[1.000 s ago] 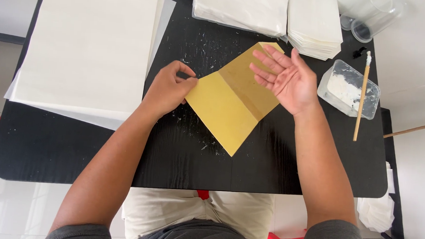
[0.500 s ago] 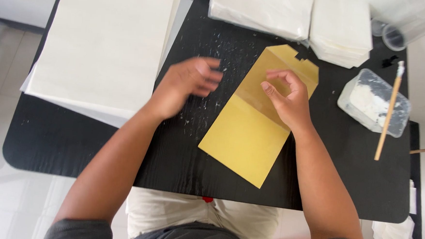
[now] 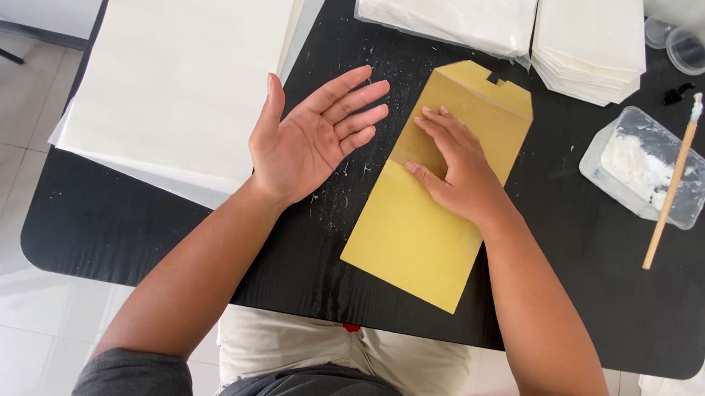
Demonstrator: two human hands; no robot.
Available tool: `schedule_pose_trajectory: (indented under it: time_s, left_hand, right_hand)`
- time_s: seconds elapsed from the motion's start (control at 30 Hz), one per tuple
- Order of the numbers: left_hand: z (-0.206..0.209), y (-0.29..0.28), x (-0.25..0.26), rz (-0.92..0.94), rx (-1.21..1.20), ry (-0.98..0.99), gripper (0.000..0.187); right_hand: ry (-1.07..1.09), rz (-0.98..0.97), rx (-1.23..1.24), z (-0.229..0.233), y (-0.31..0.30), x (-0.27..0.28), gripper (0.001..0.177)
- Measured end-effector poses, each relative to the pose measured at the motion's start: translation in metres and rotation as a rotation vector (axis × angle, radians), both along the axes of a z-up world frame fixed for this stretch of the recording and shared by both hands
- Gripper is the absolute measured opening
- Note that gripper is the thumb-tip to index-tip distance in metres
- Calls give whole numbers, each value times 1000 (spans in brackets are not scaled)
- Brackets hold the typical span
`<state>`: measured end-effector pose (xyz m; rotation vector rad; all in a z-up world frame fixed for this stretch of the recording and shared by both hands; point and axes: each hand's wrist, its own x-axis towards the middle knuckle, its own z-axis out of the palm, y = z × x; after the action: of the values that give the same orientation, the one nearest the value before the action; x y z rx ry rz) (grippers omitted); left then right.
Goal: Applying glue to paper sheets and folding them to assemble envelopes on a table.
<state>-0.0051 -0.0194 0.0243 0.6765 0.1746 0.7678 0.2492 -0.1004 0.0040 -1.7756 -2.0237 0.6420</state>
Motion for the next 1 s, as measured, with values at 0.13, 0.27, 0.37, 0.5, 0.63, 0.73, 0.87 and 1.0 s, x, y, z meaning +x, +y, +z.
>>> schedule_pose_trajectory:
  time_s: [0.13, 0.27, 0.37, 0.5, 0.63, 0.73, 0.87, 1.0]
  left_hand:
    - [-1, -5, 4, -61, 64, 14, 100]
    - [-2, -11, 10, -161, 143, -18, 102]
    - [-1, -16, 14, -216, 124, -2, 107]
    - [-6, -21, 19, -326, 135, -10, 111]
    - [-15, -24, 22, -394, 173, -59, 104]
    - [-14, -25, 23, -419, 184, -64, 105]
    - [-8, -28, 23, -427, 143, -62, 108]
    - [-7, -30, 23, -424, 94, -82, 110]
  right_hand:
    - [69, -18, 48, 2, -3, -3, 58]
    - [184, -81, 509, 14, -10, -13, 24]
    - [176, -54, 760, 13, -13, -18, 14]
    - [-48, 25, 946, 10, -16, -20, 22]
    - [-138, 42, 979, 3, -15, -15, 27]
    - [-173, 57, 1031, 4, -13, -15, 35]
    - [-193, 71, 1140, 3, -12, -14, 29]
    - [-199, 88, 1173, 3, -11, -12, 23]
